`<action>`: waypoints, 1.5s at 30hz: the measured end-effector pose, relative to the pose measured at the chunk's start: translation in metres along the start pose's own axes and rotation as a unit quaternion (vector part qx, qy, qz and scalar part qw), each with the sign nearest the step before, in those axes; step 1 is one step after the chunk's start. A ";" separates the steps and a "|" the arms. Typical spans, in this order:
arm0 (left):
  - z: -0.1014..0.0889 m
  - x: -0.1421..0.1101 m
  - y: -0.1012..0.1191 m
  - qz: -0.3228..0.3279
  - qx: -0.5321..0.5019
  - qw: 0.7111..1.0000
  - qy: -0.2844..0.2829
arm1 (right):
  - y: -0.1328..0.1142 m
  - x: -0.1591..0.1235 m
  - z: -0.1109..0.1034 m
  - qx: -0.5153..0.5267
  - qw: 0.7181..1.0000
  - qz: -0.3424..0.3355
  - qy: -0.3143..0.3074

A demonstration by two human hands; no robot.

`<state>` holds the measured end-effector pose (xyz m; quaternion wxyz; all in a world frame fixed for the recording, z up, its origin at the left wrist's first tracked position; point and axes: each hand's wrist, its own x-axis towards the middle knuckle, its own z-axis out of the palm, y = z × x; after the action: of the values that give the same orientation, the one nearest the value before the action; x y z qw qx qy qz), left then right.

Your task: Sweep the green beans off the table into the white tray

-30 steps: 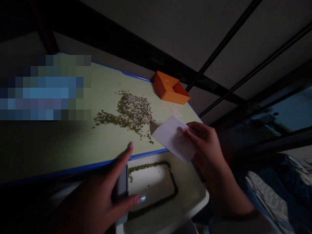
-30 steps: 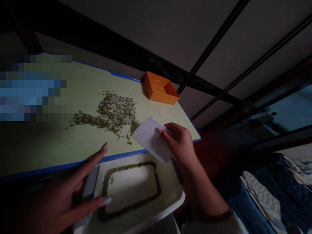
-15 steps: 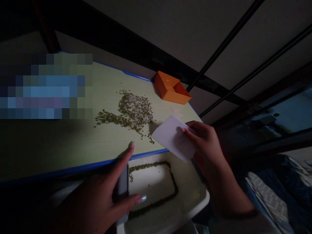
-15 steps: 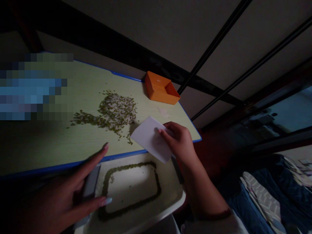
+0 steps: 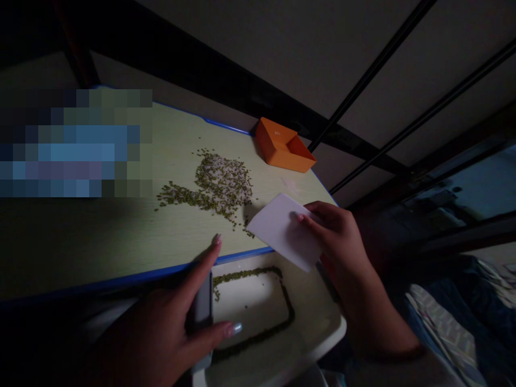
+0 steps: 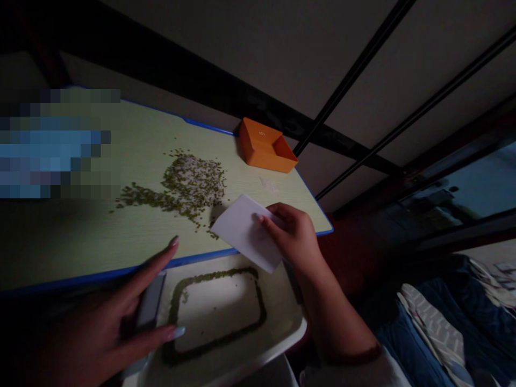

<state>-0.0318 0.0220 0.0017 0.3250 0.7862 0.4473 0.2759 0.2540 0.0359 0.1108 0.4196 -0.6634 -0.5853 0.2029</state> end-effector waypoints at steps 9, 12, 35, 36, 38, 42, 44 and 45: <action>-0.012 0.001 0.021 -0.094 -0.057 0.993 -0.050 | 0.005 0.005 -0.002 -0.030 0.999 -0.016 0.016; -0.014 0.001 0.026 -0.101 -0.072 0.991 -0.052 | 0.005 0.007 -0.003 -0.035 0.999 -0.012 0.015; -0.016 0.002 0.024 -0.088 -0.027 0.994 -0.051 | 0.006 0.007 -0.012 -0.018 1.000 -0.012 -0.004; -0.016 0.002 0.024 -0.090 -0.025 0.994 -0.049 | 0.007 0.007 -0.013 -0.024 1.000 -0.009 -0.008; -0.015 0.002 0.024 -0.087 -0.037 0.995 -0.043 | 0.007 0.006 -0.014 -0.029 0.999 -0.005 -0.015; -0.014 0.000 0.023 -0.091 -0.044 0.994 -0.045 | 0.003 0.006 -0.010 -0.020 1.000 -0.001 -0.024; -0.013 0.001 0.022 -0.096 -0.044 0.993 -0.049 | 0.001 0.006 -0.008 -0.015 0.999 -0.002 -0.029; -0.013 0.001 0.022 -0.093 -0.045 0.994 -0.047 | 0.000 0.006 -0.007 -0.012 0.999 -0.004 -0.031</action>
<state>-0.0296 0.0176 0.0268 0.4050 0.7379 0.4899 0.2269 0.2609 0.0397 0.1157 0.3938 -0.6598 -0.6030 0.2145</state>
